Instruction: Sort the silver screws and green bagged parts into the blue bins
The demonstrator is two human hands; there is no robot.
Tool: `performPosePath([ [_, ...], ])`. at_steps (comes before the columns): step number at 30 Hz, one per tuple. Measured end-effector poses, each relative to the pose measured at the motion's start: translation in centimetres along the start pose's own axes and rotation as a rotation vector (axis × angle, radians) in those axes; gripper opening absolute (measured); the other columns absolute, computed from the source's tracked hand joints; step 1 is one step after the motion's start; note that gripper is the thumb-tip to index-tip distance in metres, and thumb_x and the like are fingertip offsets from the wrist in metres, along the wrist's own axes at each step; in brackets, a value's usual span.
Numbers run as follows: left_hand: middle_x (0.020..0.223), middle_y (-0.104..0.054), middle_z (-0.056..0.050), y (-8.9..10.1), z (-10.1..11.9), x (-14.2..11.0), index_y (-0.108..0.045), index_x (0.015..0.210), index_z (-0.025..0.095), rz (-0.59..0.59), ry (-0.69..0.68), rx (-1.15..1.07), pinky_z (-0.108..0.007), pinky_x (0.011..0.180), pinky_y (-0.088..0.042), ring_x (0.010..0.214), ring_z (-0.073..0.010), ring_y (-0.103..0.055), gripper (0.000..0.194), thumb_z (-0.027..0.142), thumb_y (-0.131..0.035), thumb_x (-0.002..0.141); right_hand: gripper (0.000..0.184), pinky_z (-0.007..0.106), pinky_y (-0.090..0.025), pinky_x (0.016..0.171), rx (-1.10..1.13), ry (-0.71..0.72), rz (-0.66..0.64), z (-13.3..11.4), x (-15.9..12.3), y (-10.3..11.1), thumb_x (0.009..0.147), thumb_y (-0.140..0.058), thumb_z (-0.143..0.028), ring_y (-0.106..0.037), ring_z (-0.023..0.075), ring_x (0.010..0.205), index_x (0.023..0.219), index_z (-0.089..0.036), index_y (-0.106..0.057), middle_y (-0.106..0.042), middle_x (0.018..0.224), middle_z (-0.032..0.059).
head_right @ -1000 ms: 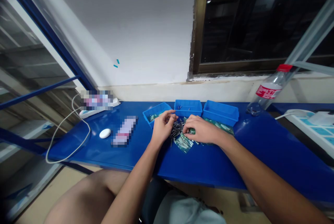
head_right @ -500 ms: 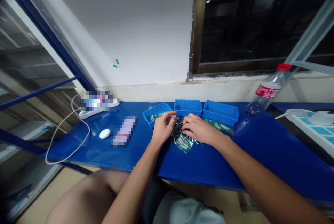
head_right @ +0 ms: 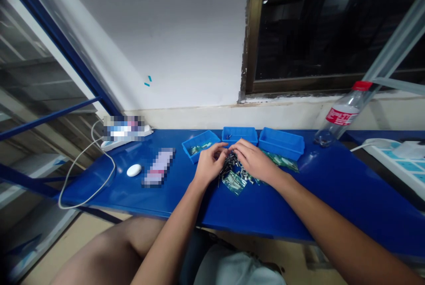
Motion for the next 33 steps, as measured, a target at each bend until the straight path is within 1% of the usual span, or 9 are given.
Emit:
performPosePath([
  [2, 0.101, -0.082, -0.004, -0.2, 0.1, 0.0, -0.070, 0.125, 0.020, -0.024, -0.018, 0.005, -0.030, 0.080, -0.061, 0.085, -0.0198, -0.078, 0.031, 0.018, -0.060, 0.095, 0.027, 0.043, -0.053, 0.097, 0.030, -0.026, 0.063, 0.0, 0.0, 0.1, 0.107, -0.043, -0.030, -0.067, 0.0266, 0.109, 0.118, -0.025, -0.067, -0.069, 0.116, 0.0103],
  [5, 0.105, -0.082, -0.004, -0.5, 0.2, 0.0, -0.068, 0.130, 0.020, -0.075, -0.056, -0.002, -0.032, 0.087, -0.062, 0.094, -0.0214, -0.079, 0.037, 0.016, -0.062, 0.093, 0.024, 0.042, -0.057, 0.090, 0.109, -0.089, 0.162, 0.3, -0.1, 0.0, 0.104, -0.053, -0.035, -0.070, 0.0268, 0.104, 0.113, -0.025, -0.072, -0.073, 0.113, 0.0094],
  [8, 0.111, -0.082, -0.005, -0.7, 0.1, 0.0, -0.069, 0.130, 0.020, -0.092, -0.076, 0.003, -0.033, 0.092, -0.061, 0.102, -0.0232, -0.078, 0.038, 0.017, -0.065, 0.092, 0.025, 0.042, -0.059, 0.087, 0.184, -0.105, 0.222, 0.6, -0.2, -0.4, 0.101, -0.060, -0.041, -0.070, 0.0265, 0.102, 0.107, -0.024, -0.077, -0.073, 0.111, 0.0095],
  [15, 0.113, -0.081, -0.005, -0.2, 0.1, 0.2, -0.079, 0.112, 0.021, -0.011, -0.106, 0.061, -0.034, 0.096, -0.060, 0.103, -0.0228, -0.077, 0.022, 0.022, -0.062, 0.098, 0.021, 0.037, -0.060, 0.075, 0.177, -0.193, 0.239, 0.8, -0.4, -1.1, 0.095, -0.068, -0.041, -0.071, 0.0219, 0.080, 0.098, -0.024, -0.079, -0.076, 0.103, 0.0071],
  [18, 0.110, -0.081, -0.005, -0.1, 0.2, 0.2, -0.078, 0.114, 0.020, 0.014, -0.074, 0.042, -0.033, 0.090, -0.061, 0.095, -0.0215, -0.078, 0.022, 0.023, -0.063, 0.097, 0.018, 0.037, -0.060, 0.076, 0.166, -0.202, 0.269, 0.5, -0.4, -0.9, 0.094, -0.069, -0.040, -0.072, 0.0220, 0.079, 0.097, -0.024, -0.078, -0.077, 0.098, 0.0059],
  [22, 0.103, -0.082, -0.005, -0.2, 0.1, 0.1, -0.076, 0.117, 0.019, 0.016, 0.003, -0.039, -0.031, 0.078, -0.062, 0.084, -0.0199, -0.078, 0.024, 0.025, -0.062, 0.098, 0.016, 0.037, -0.059, 0.075, 0.144, -0.170, 0.308, 0.0, -0.5, -0.5, 0.094, -0.069, -0.037, -0.071, 0.0217, 0.080, 0.095, -0.024, -0.078, -0.078, 0.099, 0.0060],
  [27, 0.102, -0.082, -0.005, -0.3, 0.0, 0.1, -0.075, 0.115, 0.019, 0.006, 0.010, -0.080, -0.030, 0.079, -0.062, 0.085, -0.0193, -0.077, 0.024, 0.026, -0.063, 0.096, 0.014, 0.037, -0.057, 0.072, 0.086, -0.167, 0.263, -0.1, -0.4, -0.4, 0.093, -0.068, -0.035, -0.069, 0.0207, 0.075, 0.091, -0.024, -0.076, -0.077, 0.095, 0.0052],
  [29, 0.098, -0.082, -0.004, -0.2, 0.0, 0.2, -0.074, 0.116, 0.019, 0.005, 0.006, -0.086, -0.030, 0.079, -0.061, 0.083, -0.0191, -0.077, 0.024, 0.024, -0.063, 0.095, 0.014, 0.036, -0.058, 0.072, 0.081, -0.178, 0.243, -0.1, -0.4, -0.5, 0.092, -0.067, -0.034, -0.070, 0.0209, 0.075, 0.096, -0.024, -0.075, -0.077, 0.095, 0.0051],
  [33, 0.098, -0.081, -0.003, -0.1, 0.3, 0.2, -0.072, 0.122, 0.020, -0.004, -0.007, -0.084, -0.029, 0.079, -0.061, 0.084, -0.0185, -0.077, 0.029, 0.022, -0.063, 0.095, 0.030, 0.037, -0.059, 0.077, 0.098, -0.135, 0.234, -0.7, -0.3, -0.4, 0.095, -0.060, -0.030, -0.069, 0.0217, 0.081, 0.122, -0.024, -0.071, -0.075, 0.100, 0.0069],
])
Point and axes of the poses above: each hand's wrist, its own x-axis towards the middle knuckle, its own y-axis out of the back of the hand, z = x × y, the point moved 3 cm from there along x, towards the middle knuckle
